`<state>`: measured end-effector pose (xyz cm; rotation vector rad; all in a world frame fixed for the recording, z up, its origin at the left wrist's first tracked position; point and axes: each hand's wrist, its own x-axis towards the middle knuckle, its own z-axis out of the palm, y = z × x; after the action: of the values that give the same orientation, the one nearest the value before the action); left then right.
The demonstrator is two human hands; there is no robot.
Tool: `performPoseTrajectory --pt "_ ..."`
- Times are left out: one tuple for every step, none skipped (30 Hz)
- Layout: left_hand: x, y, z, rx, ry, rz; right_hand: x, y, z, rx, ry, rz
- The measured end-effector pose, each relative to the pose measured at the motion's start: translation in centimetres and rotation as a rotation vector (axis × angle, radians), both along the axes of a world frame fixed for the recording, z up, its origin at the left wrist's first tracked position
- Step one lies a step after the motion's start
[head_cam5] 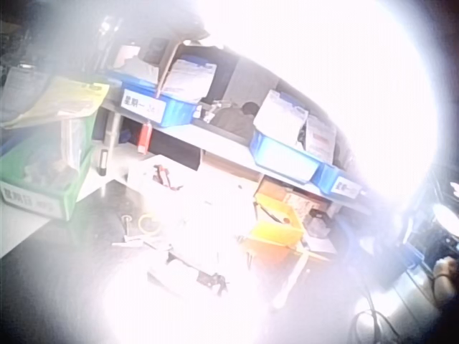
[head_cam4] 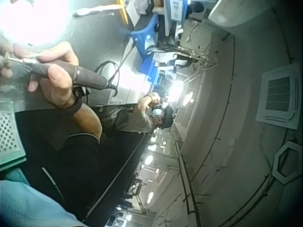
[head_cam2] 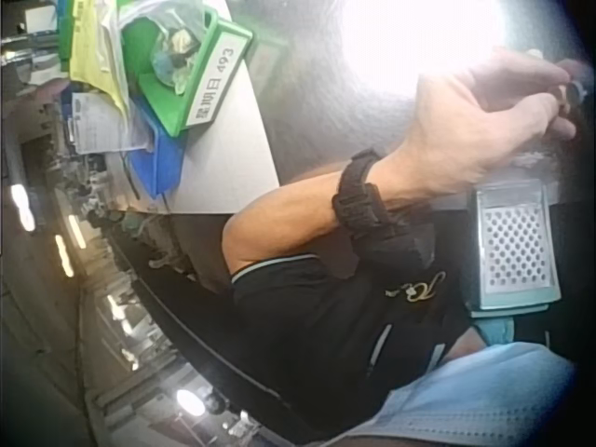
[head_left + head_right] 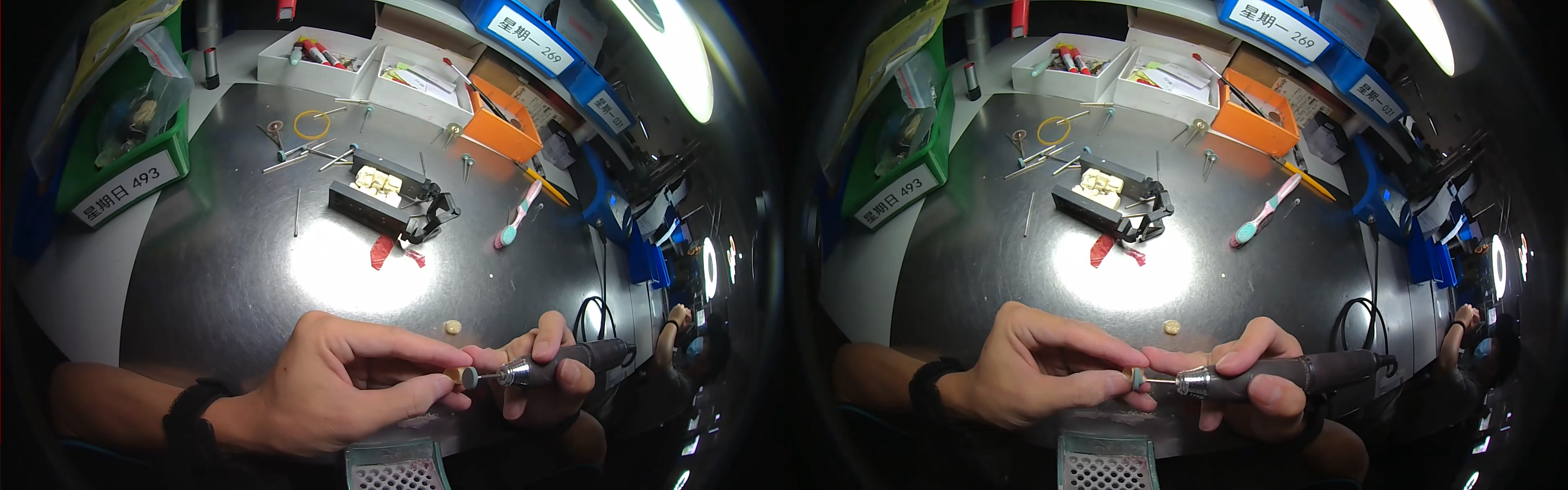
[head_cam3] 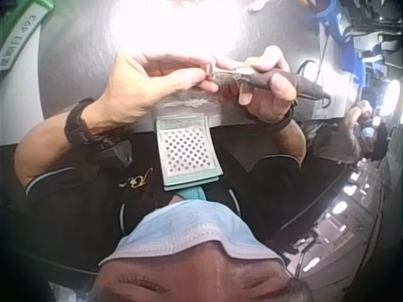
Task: Polishing a small dental crown or prosthetic part using a handheld rotary grinding tool at a laboratory workbench.
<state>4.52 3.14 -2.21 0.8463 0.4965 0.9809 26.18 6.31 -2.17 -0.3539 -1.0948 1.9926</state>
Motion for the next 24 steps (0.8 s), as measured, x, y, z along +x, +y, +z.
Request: performPoseTrajectory --pt "-0.02 0.03 -0.10 -0.002 -0.001 0.002 -0.01 0.08 -0.04 0.002 -0.008 0.004" --pt "-0.02 0.07 -0.23 0.003 -0.002 0.005 -0.03 0.16 -0.09 0.000 -0.009 0.006" --pt "-0.04 0.10 -0.34 0.008 -0.004 0.008 -0.04 0.24 -0.14 -0.003 -0.012 0.014" --pt "-0.07 0.06 -0.29 0.009 -0.004 0.008 -0.02 0.23 -0.12 -0.004 -0.015 0.020" --pt "-0.11 0.03 -0.22 0.002 0.007 0.006 0.08 0.24 -0.10 -0.003 -0.015 0.021" --pt "-0.15 0.01 -0.19 -0.004 0.017 0.003 0.21 0.25 -0.09 -0.012 -0.026 0.032" --pt "-0.16 0.02 -0.23 -0.005 0.016 0.003 0.26 0.26 -0.09 -0.021 -0.037 0.043" --pt "-0.16 0.04 -0.32 0.002 0.010 0.005 0.22 0.23 -0.05 -0.022 -0.038 0.042" --pt "-0.17 0.05 -0.37 0.009 0.003 0.007 0.16 0.19 0.01 -0.038 -0.029 0.036" --pt "-0.10 0.00 -0.32 0.008 0.005 0.009 0.18 0.15 0.06 -0.055 -0.019 0.031" --pt "-0.02 -0.05 -0.25 0.009 0.003 0.015 0.20 0.17 0.03 -0.056 -0.017 0.033" --pt "0.06 -0.12 -0.18 0.010 0.002 0.021 0.22 0.23 -0.03 -0.039 -0.014 0.041" --pt "0.03 -0.08 -0.26 0.009 0.000 0.020 0.18 0.30 -0.09 -0.023 -0.014 0.046" --pt "0.01 -0.03 -0.36 0.015 0.015 0.017 0.20 0.30 -0.11 -0.023 -0.016 0.046" --pt "0.01 0.01 -0.45 0.021 0.031 0.014 0.25 0.29 -0.11 -0.026 -0.028 0.046" --pt "0.06 0.01 -0.52 0.023 0.030 0.013 0.28 0.20 -0.09 -0.027 -0.040 0.044" --pt "0.14 0.01 -0.58 0.058 0.016 0.026 0.19 0.16 -0.03 -0.026 -0.041 0.043" --pt "0.19 0.01 -0.62 0.092 0.002 0.039 0.02 0.13 0.05 -0.021 -0.030 0.037" --pt "0.12 0.03 -0.63 0.091 0.001 0.042 -0.12 0.21 0.09 -0.019 -0.019 0.035" --pt "0.02 0.07 -0.64 0.102 0.021 0.045 -0.12 0.28 0.03 -0.021 -0.021 0.037" --pt "-0.07 0.11 -0.66 0.113 0.041 0.047 -0.09 0.35 -0.08 -0.009 -0.023 0.032" --pt "-0.03 0.02 -0.55 0.113 0.041 0.050 -0.04 0.36 -0.14 0.003 -0.023 0.029" --pt "0.07 -0.06 -0.37 0.081 0.038 0.071 0.01 0.35 -0.13 0.003 -0.024 0.032" --pt "0.13 -0.12 -0.30 0.049 0.034 0.091 0.06 0.36 -0.11 -0.004 -0.020 0.033"
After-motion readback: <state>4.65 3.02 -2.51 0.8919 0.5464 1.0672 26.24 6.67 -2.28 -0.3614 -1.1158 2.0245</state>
